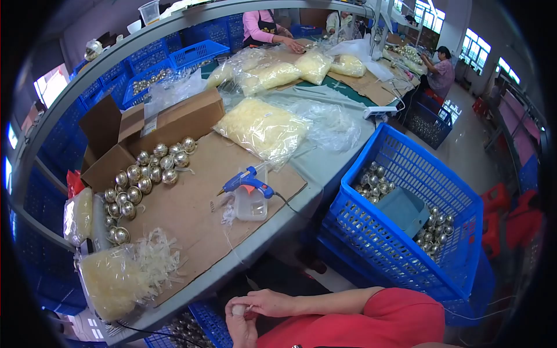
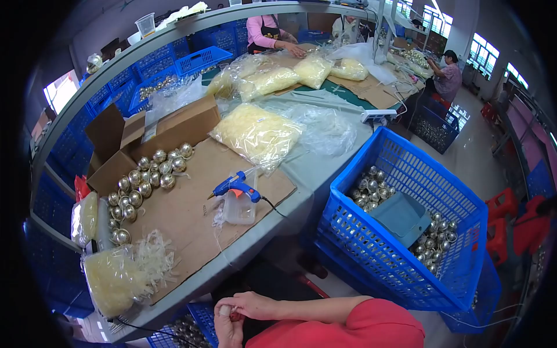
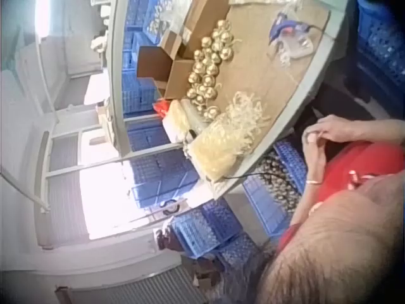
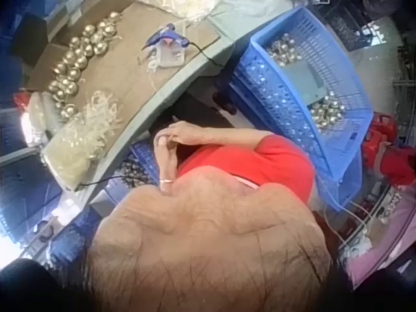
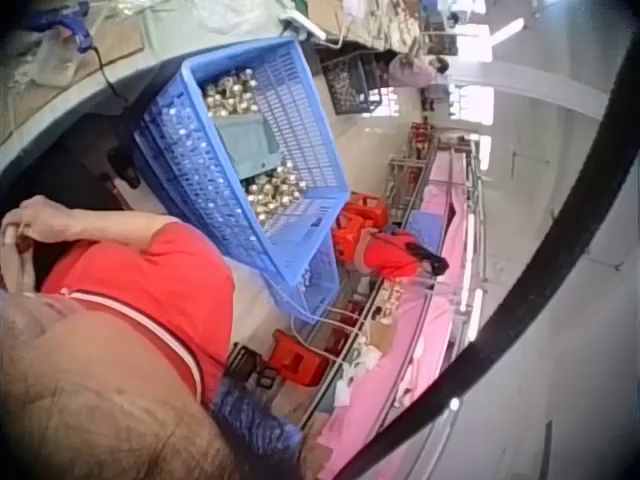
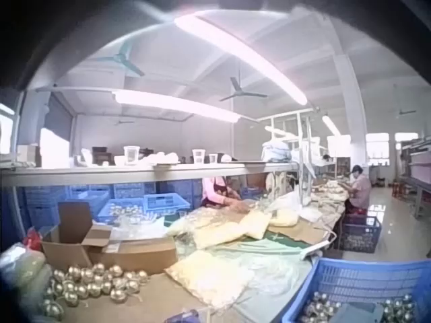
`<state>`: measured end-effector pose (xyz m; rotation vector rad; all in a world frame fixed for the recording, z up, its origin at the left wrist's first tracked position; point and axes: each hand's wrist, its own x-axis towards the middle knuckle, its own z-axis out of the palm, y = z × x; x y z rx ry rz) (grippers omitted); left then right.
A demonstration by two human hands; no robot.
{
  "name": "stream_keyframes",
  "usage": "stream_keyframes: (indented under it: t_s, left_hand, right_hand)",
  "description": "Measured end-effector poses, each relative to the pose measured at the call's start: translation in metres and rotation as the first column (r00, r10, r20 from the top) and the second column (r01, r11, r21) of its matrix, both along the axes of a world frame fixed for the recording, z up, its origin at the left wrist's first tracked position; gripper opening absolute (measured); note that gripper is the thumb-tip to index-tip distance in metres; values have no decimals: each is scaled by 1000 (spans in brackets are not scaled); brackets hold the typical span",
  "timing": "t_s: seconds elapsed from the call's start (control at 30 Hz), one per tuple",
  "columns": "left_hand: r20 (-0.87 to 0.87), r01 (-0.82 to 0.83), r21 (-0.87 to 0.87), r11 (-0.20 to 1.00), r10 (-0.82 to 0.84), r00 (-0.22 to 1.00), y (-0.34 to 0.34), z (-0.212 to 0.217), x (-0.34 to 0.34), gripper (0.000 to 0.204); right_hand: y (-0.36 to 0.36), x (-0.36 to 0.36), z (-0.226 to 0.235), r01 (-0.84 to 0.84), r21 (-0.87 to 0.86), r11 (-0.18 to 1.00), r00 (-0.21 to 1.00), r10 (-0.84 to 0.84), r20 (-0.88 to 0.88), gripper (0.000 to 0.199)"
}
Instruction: Gluing decorative lace to Christmas baubles using a hot glue gun.
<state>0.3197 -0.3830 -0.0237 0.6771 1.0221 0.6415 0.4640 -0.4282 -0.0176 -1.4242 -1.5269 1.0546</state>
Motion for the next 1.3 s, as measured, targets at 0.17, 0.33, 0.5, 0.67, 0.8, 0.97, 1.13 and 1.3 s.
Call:
stream_keyframes:
  t_s: [0.17, 0.33, 0.5, 0.67, 0.8, 0.97, 1.13, 1.3]
  left_hand:
    - [120, -95, -172, 981, 116, 986, 7, 10, -13, 36]
    - [225, 55, -172, 984, -15, 974, 11, 9, -14, 30]
    - [341, 70, -22, 997, -58, 938, 6, 22, -1, 26]
    - [225, -167, 57, 984, 150, 963, 17, 16, 43, 15]
    - [400, -108, -63, 992, 124, 908, 20, 36, 46, 44]
    - [291, -113, -84, 990, 132, 948, 25, 22, 37, 55]
    - [256, -215, -187, 958, 259, 931, 18, 26, 35, 58]
    - [258, -154, -102, 983, 175, 950, 15, 11, 31, 59]
  right_hand:
    - [4, 4, 21, 120, -43, 992, 930, -127, -345, 22]
    - [3, 27, 31, 120, -241, 963, 819, -233, -525, 6]
    - [-9, 31, 32, 65, -170, 983, 875, -138, -464, 41]
    - [7, 28, 33, 146, -31, 989, 961, -149, -234, 64]
    - [3, 42, 42, 152, -164, 975, 834, -215, -509, 66]
    - [6, 33, 26, 103, -194, 976, 808, -196, -555, 67]
    - [0, 14, 35, 126, 145, 981, 987, -138, 79, 58]
    - [1, 9, 19, 112, 523, 845, 973, -200, 113, 28]
